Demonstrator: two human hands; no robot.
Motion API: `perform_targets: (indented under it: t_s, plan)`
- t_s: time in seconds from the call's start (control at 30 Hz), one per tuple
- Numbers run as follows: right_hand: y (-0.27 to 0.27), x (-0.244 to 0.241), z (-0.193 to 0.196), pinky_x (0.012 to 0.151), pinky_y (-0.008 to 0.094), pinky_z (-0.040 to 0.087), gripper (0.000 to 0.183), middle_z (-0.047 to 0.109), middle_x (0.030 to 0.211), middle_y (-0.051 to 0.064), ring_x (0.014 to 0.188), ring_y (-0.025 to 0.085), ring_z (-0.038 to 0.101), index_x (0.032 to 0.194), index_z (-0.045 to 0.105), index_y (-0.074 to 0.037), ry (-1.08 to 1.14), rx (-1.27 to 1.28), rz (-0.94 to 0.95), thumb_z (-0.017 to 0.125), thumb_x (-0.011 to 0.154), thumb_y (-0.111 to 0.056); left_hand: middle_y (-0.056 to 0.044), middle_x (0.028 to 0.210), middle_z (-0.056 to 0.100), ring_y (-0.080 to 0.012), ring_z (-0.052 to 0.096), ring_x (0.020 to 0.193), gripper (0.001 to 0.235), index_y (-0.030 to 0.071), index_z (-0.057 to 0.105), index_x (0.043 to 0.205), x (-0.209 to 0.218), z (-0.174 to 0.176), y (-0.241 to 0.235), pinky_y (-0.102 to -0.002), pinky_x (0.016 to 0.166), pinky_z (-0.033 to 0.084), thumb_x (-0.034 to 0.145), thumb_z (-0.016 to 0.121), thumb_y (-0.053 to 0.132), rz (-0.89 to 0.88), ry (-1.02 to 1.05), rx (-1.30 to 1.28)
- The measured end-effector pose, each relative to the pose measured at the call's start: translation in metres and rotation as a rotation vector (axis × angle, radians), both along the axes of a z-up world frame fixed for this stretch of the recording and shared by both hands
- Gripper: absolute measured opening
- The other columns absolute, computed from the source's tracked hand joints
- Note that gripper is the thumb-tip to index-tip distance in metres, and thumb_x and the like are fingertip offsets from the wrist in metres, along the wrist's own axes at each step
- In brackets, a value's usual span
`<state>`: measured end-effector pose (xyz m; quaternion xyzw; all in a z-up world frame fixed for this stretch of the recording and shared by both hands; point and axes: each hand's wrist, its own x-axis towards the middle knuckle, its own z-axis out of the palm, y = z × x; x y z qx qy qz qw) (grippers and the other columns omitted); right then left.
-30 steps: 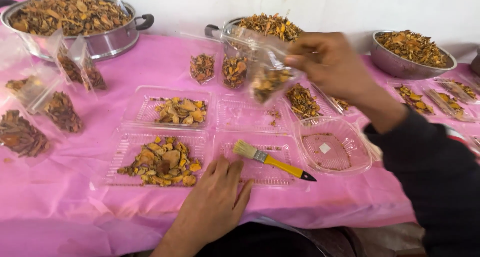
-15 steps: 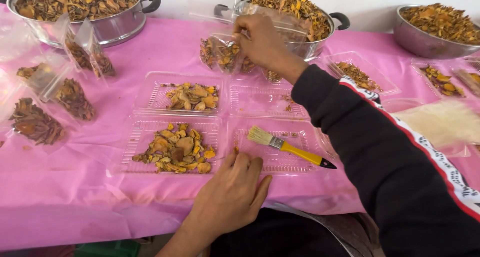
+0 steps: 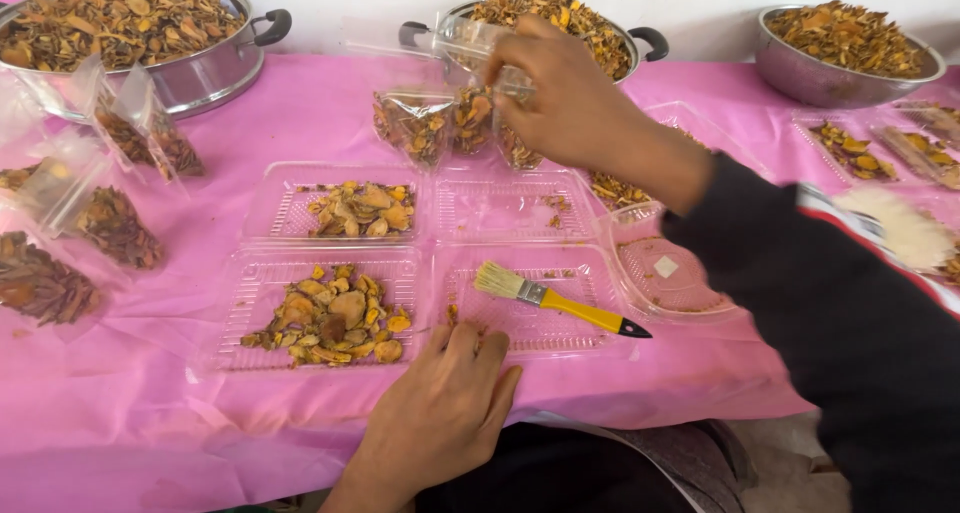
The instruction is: Sorting and cleaning dried tea leaves using a brush and packaging them into small plastic bags.
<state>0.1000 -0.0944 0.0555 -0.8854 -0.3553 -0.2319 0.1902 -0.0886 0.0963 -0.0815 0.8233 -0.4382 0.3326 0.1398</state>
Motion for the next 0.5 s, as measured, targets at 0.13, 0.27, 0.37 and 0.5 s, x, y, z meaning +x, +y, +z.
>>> perform_targets:
  t_s: [0.13, 0.27, 0.37, 0.5]
  plan:
    - [-0.054, -0.071, 0.010, 0.076, 0.039, 0.045, 0.007, 0.059, 0.098, 0.008, 0.080, 0.022, 0.054, 0.102, 0.068, -0.010, -0.021, -0.085, 0.035, 0.064, 0.096, -0.012, -0.019, 0.091, 0.054, -0.0358, 0.046, 0.076, 0.023, -0.003, 0.061, 0.088, 0.000, -0.002, 0.001, -0.052, 0.076, 0.047, 0.105, 0.050, 0.008, 0.005, -0.086, 0.067]
    - [-0.103, -0.138, -0.009, 0.057, 0.020, 0.062, 0.019, 0.075, 0.083, 0.002, 0.063, 0.009, 0.072, 0.109, 0.071, -0.009, 0.158, -0.026, -0.054, 0.067, 0.091, -0.013, -0.015, 0.095, 0.057, -0.0319, 0.047, 0.078, 0.021, 0.001, 0.064, 0.091, 0.001, -0.003, 0.001, -0.047, 0.071, 0.044, 0.106, 0.052, 0.010, 0.019, -0.082, 0.103]
    - [-0.124, -0.182, -0.040, 0.060, 0.022, 0.055, 0.012, 0.080, 0.083, -0.008, 0.058, 0.005, 0.069, 0.098, 0.076, -0.019, 0.242, 0.084, -0.109, 0.071, 0.088, -0.020, -0.015, 0.097, 0.057, -0.0324, 0.047, 0.080, 0.023, 0.000, 0.064, 0.092, 0.001, -0.003, 0.001, -0.048, 0.071, 0.044, 0.107, 0.050, 0.010, 0.010, -0.103, 0.114]
    - [-0.153, -0.235, -0.094, 0.040, 0.021, 0.062, 0.029, 0.085, 0.097, -0.007, 0.050, 0.005, 0.062, 0.112, 0.081, -0.016, 0.497, 0.423, -0.274, 0.069, 0.086, -0.017, -0.015, 0.102, 0.061, -0.0342, 0.052, 0.087, 0.019, -0.005, 0.060, 0.104, 0.002, -0.011, 0.001, -0.048, 0.081, 0.047, 0.104, 0.057, 0.015, -0.021, 0.105, -0.042]
